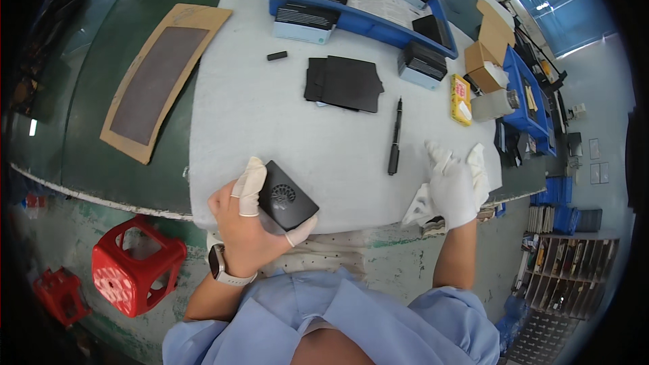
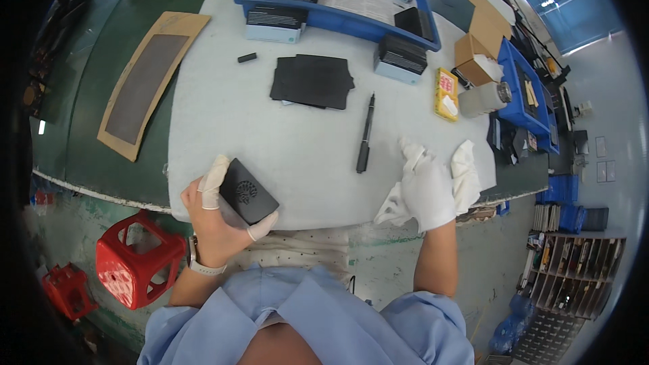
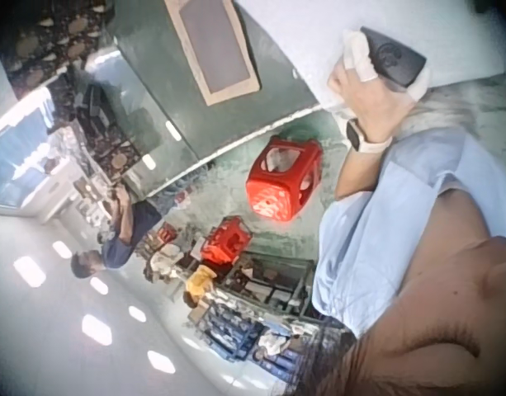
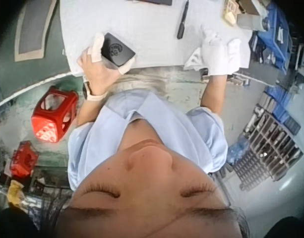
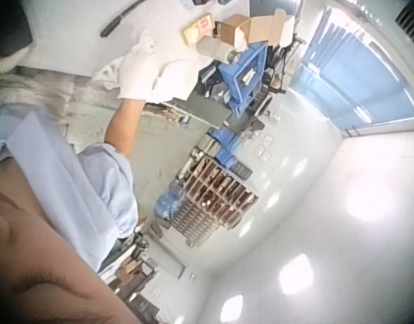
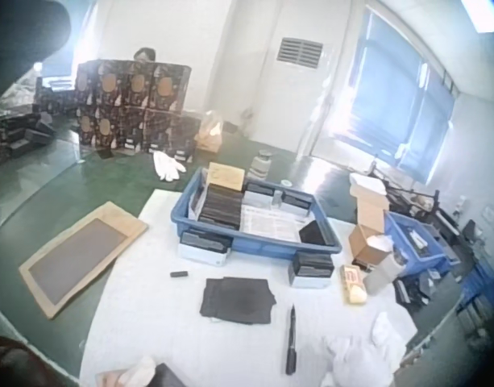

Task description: The person wipes a small black rectangular electronic component with a white cloth. They repeatedly rub the surface and edges of the item, occasionally flipping it over to clean different sides. The person also wipes the cloth itself and briefly looks around the factory floor before resuming the cleaning task.

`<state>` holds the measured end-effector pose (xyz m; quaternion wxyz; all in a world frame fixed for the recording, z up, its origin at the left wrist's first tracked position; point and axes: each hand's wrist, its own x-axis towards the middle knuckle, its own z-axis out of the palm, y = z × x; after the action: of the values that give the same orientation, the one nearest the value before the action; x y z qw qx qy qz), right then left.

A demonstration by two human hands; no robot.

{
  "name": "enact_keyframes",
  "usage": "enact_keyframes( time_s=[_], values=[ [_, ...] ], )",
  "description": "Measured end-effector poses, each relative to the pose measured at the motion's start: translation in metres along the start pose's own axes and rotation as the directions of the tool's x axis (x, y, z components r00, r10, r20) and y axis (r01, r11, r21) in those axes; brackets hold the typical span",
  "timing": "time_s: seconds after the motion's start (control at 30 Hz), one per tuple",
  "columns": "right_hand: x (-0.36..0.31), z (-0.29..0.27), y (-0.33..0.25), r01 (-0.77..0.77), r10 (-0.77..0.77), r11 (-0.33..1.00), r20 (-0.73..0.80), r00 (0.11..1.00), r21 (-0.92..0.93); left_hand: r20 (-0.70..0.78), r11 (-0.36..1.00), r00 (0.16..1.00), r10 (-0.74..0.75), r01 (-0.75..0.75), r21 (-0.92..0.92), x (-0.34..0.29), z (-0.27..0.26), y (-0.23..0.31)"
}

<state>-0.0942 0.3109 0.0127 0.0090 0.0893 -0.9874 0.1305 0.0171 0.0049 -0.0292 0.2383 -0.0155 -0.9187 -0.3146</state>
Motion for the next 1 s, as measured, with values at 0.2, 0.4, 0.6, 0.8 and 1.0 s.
enact_keyframes(
  time_s=[0.2,0.4,0.6,0.8,1.0],
  values=[
    [-0.069,-0.018,0.001,-0.015,0.048,0.986,0.194,0.98,-0.168,-0.001,0.999,1.0,0.017,-0.017,0.029,0.002,-0.001,0.001],
    [-0.11,-0.023,-0.018,-0.064,0.127,0.968,0.251,0.96,-0.244,0.01,1.0,1.0,-0.005,0.005,0.012,0.001,0.0,0.003],
    [-0.106,-0.031,-0.006,-0.105,0.131,0.98,0.154,0.979,-0.167,-0.009,0.999,1.0,0.027,-0.027,0.017,0.002,0.004,0.002],
    [-0.097,-0.024,0.013,0.022,-0.018,0.999,0.096,0.995,-0.04,0.003,0.999,1.0,0.004,-0.004,0.042,0.002,-0.002,0.004],
    [-0.094,-0.022,0.007,-0.202,0.2,0.968,0.024,0.979,0.152,0.007,1.0,1.0,0.017,-0.017,0.014,0.003,-0.003,0.0]
  ],
)
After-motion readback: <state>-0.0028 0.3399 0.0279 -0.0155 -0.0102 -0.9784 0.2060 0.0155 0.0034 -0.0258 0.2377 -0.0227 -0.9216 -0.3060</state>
